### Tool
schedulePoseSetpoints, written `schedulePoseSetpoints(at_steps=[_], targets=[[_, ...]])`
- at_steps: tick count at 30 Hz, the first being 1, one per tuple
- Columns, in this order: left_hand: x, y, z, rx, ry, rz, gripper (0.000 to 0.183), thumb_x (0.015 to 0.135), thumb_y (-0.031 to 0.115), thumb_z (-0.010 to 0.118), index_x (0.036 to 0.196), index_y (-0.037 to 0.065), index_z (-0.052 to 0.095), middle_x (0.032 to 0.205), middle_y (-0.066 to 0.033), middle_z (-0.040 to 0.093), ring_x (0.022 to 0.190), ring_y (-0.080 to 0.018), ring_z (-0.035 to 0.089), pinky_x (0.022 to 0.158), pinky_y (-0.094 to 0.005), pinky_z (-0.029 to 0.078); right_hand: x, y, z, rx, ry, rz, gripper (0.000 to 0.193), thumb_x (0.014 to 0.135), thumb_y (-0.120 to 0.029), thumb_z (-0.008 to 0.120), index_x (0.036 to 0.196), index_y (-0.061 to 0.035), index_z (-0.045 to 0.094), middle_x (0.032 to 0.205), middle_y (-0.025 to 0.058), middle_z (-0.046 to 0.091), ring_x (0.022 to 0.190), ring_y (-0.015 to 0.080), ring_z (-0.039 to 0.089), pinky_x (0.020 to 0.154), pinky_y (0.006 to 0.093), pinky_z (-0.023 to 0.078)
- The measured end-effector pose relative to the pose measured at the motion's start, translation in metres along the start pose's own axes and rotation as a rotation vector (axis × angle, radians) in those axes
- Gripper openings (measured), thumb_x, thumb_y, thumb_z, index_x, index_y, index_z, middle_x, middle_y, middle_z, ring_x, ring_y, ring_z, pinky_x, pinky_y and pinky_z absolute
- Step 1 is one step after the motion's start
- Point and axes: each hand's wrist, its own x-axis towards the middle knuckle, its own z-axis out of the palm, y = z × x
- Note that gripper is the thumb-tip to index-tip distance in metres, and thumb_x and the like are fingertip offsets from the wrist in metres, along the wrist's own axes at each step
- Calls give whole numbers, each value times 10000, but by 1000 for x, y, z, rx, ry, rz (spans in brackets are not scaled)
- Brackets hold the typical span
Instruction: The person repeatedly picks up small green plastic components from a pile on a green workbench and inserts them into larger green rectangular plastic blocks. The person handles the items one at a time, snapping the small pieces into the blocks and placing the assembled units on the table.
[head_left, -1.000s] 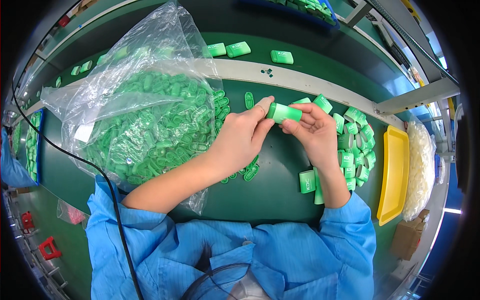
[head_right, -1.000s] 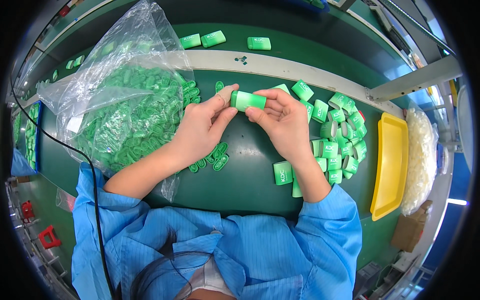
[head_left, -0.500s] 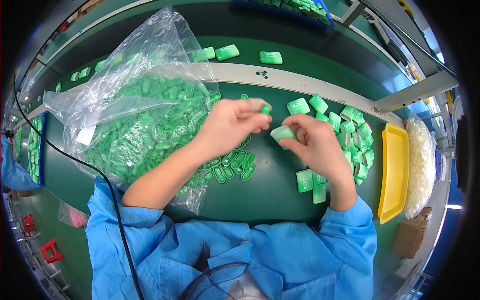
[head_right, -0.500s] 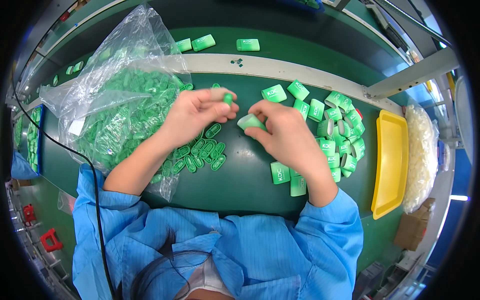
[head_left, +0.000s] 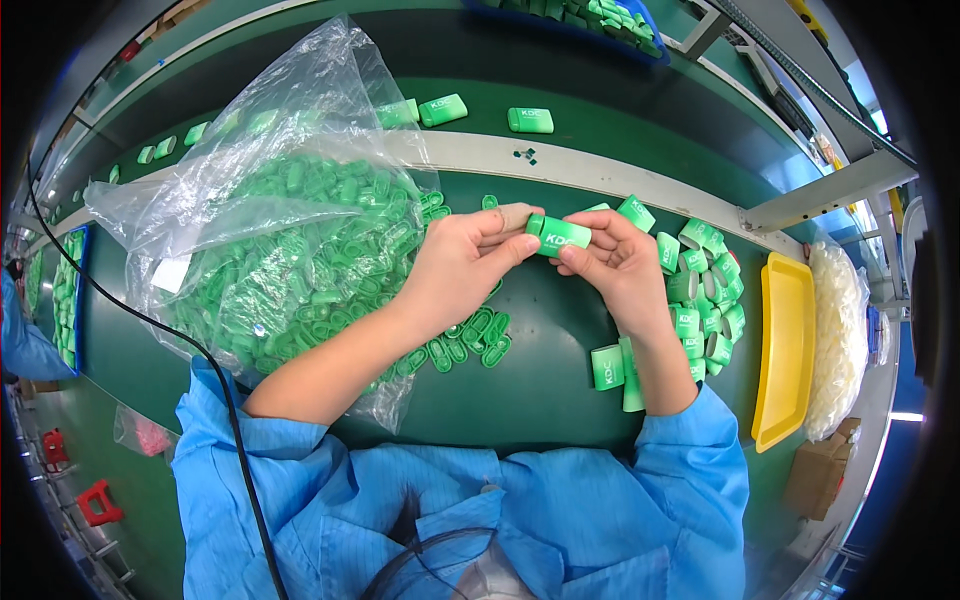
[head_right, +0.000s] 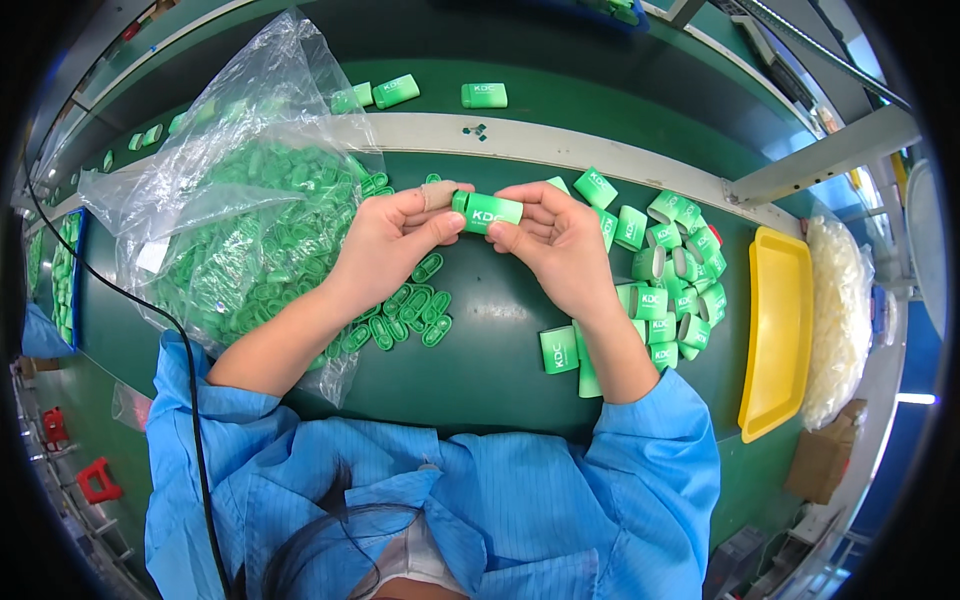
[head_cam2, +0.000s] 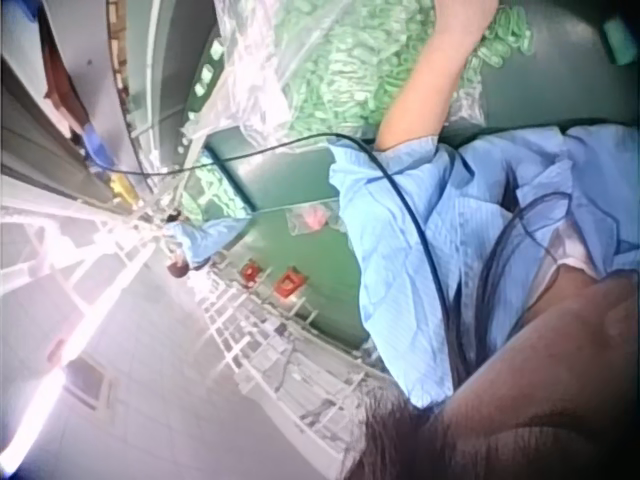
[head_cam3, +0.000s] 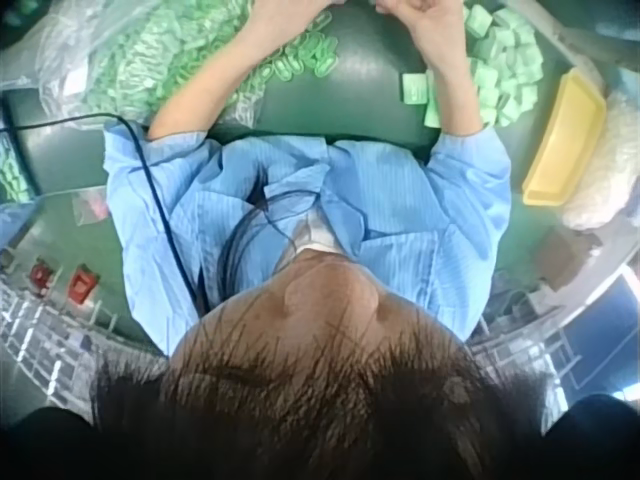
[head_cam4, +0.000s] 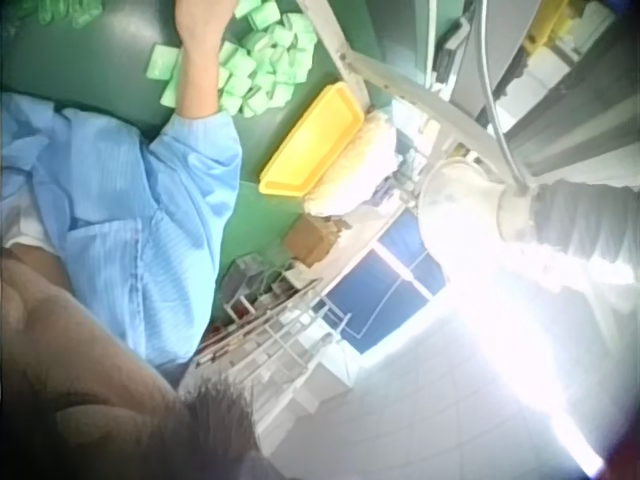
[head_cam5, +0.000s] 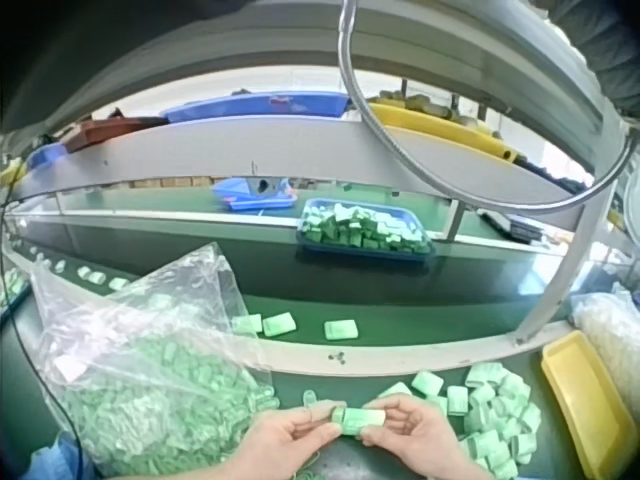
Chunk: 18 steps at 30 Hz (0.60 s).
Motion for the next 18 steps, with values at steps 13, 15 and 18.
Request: schedulePoseSetpoints(at_steps=[13,15,18], targets=[[-7,2,6,302,79,147,297,873,68,603,1150,-35,579,842,-159,670,747,-224,660,655,-313,518,-5,0,4,-66,37,-96,278,819,45,653,1081,55,561,946,109,656,842,137,644,781,241,533],[-9,0,9,426,106,236,317,869,53,580,1166,-50,540,782,-204,646,675,-316,656,592,-375,510,-6,3,6,-63,41,-118,263,815,46,655,1065,46,573,957,123,669,874,147,655,793,249,539],[-18,-3,18,575,156,343,400,876,25,542,1258,-55,453,797,-219,630,684,-363,638,600,-404,503,-11,5,14,-207,121,-198,242,802,31,671,1031,30,594,922,133,685,848,165,678,754,262,558]])
